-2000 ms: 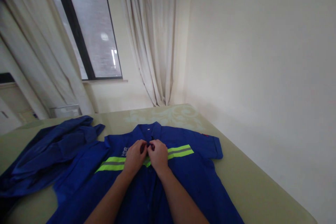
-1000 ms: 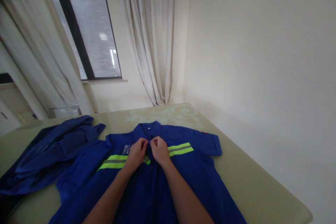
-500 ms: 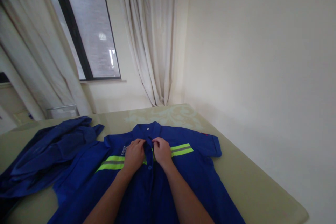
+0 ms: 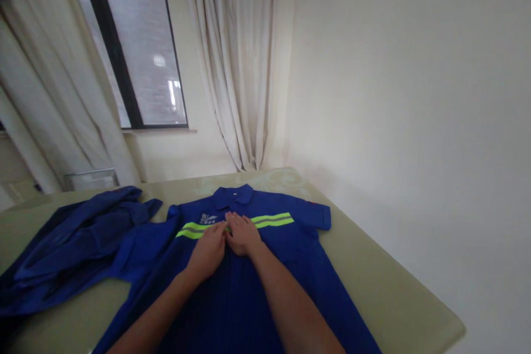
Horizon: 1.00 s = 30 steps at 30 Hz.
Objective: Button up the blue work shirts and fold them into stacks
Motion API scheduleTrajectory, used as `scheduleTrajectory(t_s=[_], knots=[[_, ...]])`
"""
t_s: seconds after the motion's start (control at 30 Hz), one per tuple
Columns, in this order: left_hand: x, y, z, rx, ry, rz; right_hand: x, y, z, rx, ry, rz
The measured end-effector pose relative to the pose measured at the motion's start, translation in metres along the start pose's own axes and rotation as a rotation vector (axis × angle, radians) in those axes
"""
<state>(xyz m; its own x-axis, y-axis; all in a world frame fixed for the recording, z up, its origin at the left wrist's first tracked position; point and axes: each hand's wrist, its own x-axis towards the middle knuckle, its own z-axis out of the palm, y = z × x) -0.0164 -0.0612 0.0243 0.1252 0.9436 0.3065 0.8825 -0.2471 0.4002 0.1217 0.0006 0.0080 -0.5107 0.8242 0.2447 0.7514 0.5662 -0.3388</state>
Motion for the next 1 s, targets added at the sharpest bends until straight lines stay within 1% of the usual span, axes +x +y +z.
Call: scheduleTrajectory(t_s=[0.07, 0.13, 0.2, 0.23, 0.3, 0.37, 0.43, 0.53, 0.63, 0.7, 0.77, 0.83, 0.87, 0.93, 0.97, 1.0], knots=[[-0.042, 0.018, 0.004, 0.06, -0.064, 0.025, 0.018, 0.013, -0.005, -0.011, 0.046, 0.025], [-0.081, 0.033, 0.012, 0.11, -0.114, 0.025, 0.031, 0.02, -0.011, -0.01, 0.129, 0.056], [-0.107, 0.042, 0.019, 0.121, -0.127, 0.075, 0.035, 0.02, -0.018, -0.01, 0.213, 0.072], [-0.114, 0.045, 0.021, 0.128, -0.119, 0.087, 0.035, 0.018, -0.021, -0.011, 0.245, 0.072], [-0.116, 0.047, 0.02, 0.143, -0.102, 0.094, 0.03, 0.012, -0.029, -0.014, 0.273, 0.054], [-0.106, 0.045, 0.017, 0.148, -0.103, 0.084, 0.019, 0.003, -0.038, -0.018, 0.272, 0.027], [-0.091, 0.043, 0.013, 0.144, -0.119, 0.076, -0.001, -0.005, -0.046, -0.015, 0.25, 0.005], [-0.068, 0.041, 0.01, 0.148, -0.14, 0.045, -0.051, -0.009, -0.055, -0.001, 0.164, 0.006], [-0.056, 0.041, 0.012, 0.159, -0.158, 0.011, -0.117, 0.004, -0.058, -0.019, 0.03, 0.036], [-0.06, 0.044, 0.018, 0.16, -0.161, -0.013, -0.159, 0.02, -0.058, -0.025, -0.051, 0.086], [-0.073, 0.048, 0.026, 0.15, -0.156, -0.033, -0.193, 0.031, -0.06, -0.024, -0.121, 0.089], [-0.091, 0.054, 0.029, 0.131, -0.175, -0.03, -0.214, 0.034, -0.065, -0.036, -0.143, 0.078], [-0.099, 0.056, 0.027, 0.115, -0.21, -0.011, -0.22, 0.032, -0.07, -0.051, -0.146, 0.079], [-0.107, 0.055, 0.013, 0.055, -0.296, 0.015, -0.222, 0.025, -0.081, -0.096, -0.148, 0.091], [-0.106, 0.051, 0.001, 0.006, -0.323, 0.014, -0.219, 0.022, -0.088, -0.121, -0.142, 0.1], [-0.101, 0.042, -0.013, -0.044, -0.312, -0.019, -0.214, 0.021, -0.093, -0.145, -0.127, 0.105]])
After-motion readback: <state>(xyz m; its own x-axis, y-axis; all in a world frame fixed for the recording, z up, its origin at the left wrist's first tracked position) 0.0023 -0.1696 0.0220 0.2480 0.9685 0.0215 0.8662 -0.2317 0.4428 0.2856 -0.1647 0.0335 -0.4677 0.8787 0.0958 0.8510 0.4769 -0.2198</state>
